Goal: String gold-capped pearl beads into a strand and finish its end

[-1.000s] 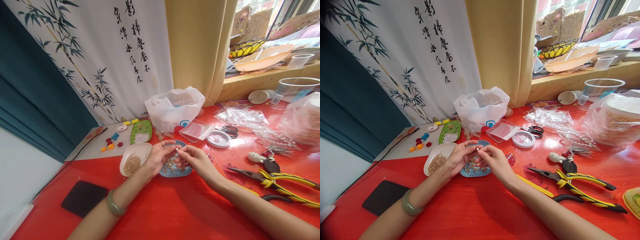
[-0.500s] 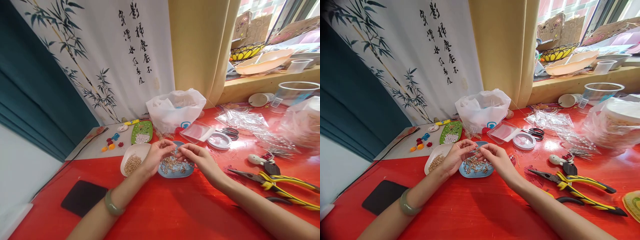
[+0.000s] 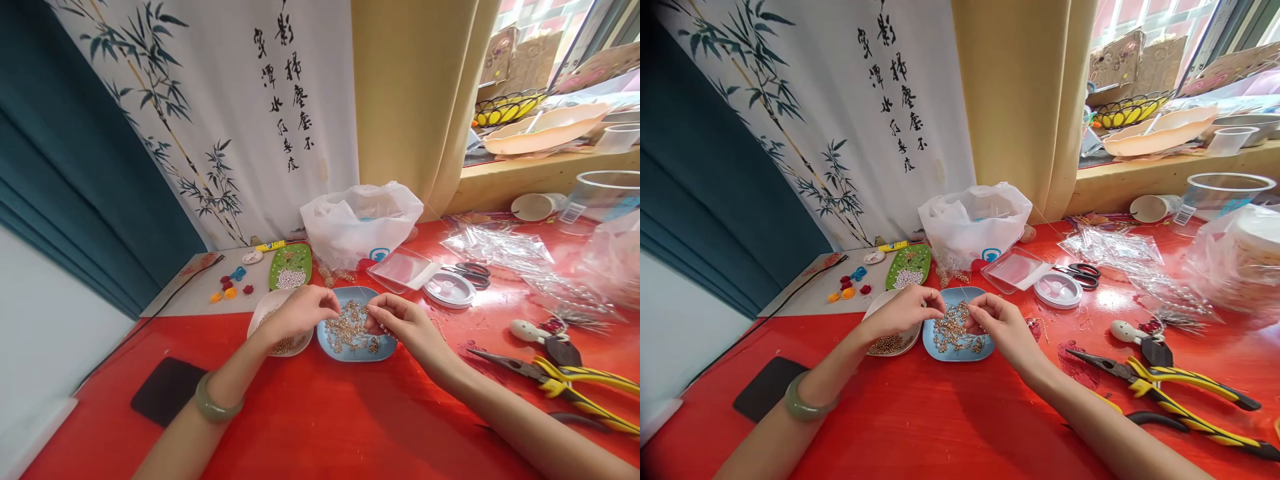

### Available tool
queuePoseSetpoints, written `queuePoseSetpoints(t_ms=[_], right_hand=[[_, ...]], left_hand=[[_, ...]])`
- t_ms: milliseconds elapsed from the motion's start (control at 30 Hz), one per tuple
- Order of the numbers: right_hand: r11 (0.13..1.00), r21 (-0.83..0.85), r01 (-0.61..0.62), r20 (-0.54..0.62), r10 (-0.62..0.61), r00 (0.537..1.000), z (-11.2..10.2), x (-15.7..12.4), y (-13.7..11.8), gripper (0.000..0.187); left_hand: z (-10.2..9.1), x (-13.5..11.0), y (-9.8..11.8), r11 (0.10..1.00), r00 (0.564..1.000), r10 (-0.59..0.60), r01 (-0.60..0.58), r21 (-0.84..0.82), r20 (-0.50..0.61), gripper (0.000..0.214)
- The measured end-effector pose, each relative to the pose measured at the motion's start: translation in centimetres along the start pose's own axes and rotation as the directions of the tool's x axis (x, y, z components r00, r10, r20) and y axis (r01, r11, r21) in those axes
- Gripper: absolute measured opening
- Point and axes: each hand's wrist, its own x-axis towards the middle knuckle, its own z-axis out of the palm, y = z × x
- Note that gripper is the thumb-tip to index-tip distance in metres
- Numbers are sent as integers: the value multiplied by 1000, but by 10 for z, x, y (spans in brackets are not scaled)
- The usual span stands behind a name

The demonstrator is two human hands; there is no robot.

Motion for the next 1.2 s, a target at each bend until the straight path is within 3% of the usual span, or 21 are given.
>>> queuePoseSetpoints(t_ms=[100,233,833,967,1067,1133,1200], right_hand=[[1000,-2,-8,-9,8,1000,0,0,1,20],[1000,-11,-20,-23,20,1000,1,0,1,20],[998,59,-12,-13,13,1000,0,2,5,18],[999,35,-25,-17,25,1000,0,1,2,19],[1000,0,-31,-6,31,999,1,-2,0,19],[1000,-21,-19,12,20,1000,2,-3,-1,19],[1000,-30,-3,37,4,999,3,-5,-1,20]], left_hand=[[-1,-2,-7,969,999,2,-14,246,51,10],[4,-4,-10,925,995,60,-86,371,80,13],[11,-12,7,849,999,28,-42,526,34,14],[9,-7,3,935,999,29,-17,355,-30,12],[8,-1,2,999,998,-24,25,24,-56,9],[9,3,2,967,996,-62,46,-250,-56,9],[11,4,4,878,993,-105,68,-473,-53,11]])
